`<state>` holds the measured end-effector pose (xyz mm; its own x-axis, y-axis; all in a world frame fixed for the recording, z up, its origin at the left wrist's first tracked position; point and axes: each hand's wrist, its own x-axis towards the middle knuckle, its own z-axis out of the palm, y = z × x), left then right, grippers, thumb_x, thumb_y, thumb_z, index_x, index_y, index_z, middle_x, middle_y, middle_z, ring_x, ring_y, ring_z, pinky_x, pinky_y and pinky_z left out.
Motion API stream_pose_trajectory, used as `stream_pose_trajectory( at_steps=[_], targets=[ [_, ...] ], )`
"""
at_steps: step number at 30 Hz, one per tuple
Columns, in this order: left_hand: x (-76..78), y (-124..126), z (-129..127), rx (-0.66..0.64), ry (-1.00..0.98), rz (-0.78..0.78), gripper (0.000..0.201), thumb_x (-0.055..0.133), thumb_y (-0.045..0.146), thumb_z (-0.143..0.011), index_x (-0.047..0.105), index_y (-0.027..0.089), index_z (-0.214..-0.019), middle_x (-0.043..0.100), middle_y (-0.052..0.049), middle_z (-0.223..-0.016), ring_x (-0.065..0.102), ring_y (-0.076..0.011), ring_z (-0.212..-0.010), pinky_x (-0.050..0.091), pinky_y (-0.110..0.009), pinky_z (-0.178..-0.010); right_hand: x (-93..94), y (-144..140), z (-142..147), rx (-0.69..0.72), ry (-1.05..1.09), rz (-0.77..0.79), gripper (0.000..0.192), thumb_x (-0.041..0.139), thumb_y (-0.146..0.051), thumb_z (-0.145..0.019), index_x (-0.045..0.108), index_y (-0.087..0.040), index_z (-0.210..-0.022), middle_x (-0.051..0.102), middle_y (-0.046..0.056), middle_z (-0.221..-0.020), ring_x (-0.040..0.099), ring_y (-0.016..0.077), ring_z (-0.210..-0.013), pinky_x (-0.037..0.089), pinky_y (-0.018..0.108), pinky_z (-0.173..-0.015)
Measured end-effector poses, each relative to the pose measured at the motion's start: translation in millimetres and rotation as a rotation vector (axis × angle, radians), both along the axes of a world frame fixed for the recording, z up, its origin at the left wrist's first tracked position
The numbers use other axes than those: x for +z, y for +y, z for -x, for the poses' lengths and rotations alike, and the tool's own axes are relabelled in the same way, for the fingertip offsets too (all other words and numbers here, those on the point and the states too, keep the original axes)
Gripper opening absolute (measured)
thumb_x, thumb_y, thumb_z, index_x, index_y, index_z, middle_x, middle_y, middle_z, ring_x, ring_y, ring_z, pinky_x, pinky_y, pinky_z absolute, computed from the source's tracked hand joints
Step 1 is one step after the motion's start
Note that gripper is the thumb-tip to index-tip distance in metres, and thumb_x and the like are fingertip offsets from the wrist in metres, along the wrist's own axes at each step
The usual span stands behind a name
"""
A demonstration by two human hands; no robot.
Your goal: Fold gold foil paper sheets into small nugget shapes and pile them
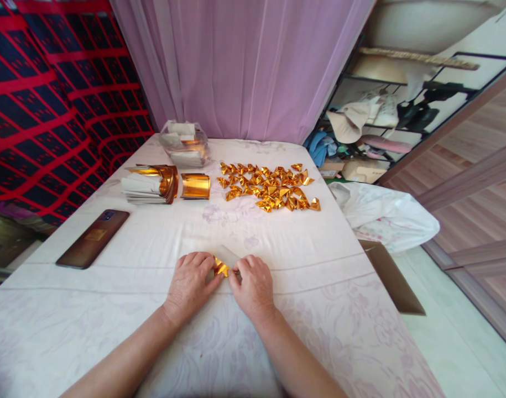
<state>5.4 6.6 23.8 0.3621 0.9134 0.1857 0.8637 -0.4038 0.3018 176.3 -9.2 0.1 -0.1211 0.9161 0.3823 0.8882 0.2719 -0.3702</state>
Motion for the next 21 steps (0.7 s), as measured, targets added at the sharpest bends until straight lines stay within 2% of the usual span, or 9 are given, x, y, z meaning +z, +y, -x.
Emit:
stream_pose_trajectory(
  at_steps=[7, 21],
  targets=[
    [0.5, 1.3, -2.5, 0.012, 0.037, -0.003, 0.021, 0.059, 0.041, -0.088, 0.058, 0.021, -0.081, 0.062, -0.004, -0.088, 0.054, -0.0239, -0.089, 0.038, -0.04, -0.08, -0.2, 0.2, -0.3, 0.008, 0.023, 0.014, 0.01, 0.06, -0.019, -0.083, 0.057, -0.022, -0.073, 0.059, 0.002, -0.076, 0.054, 0.0184, -0.076, 0.037, 0.031, -0.07],
    [-1.0, 2.7, -4.6, 0.027, 0.025, 0.014, 0.014, 0.061, 0.034, -0.087, 0.059, 0.021, -0.082, 0.061, -0.004, -0.088, 0.054, -0.0242, -0.09, 0.039, -0.041, -0.081, -2.6, -0.1, -1.9, 0.034, 0.1, 0.029, 0.01, 0.06, -0.019, -0.084, 0.06, -0.022, -0.075, 0.061, 0.001, -0.078, 0.056, 0.0183, -0.078, 0.037, 0.031, -0.072]
  ],
)
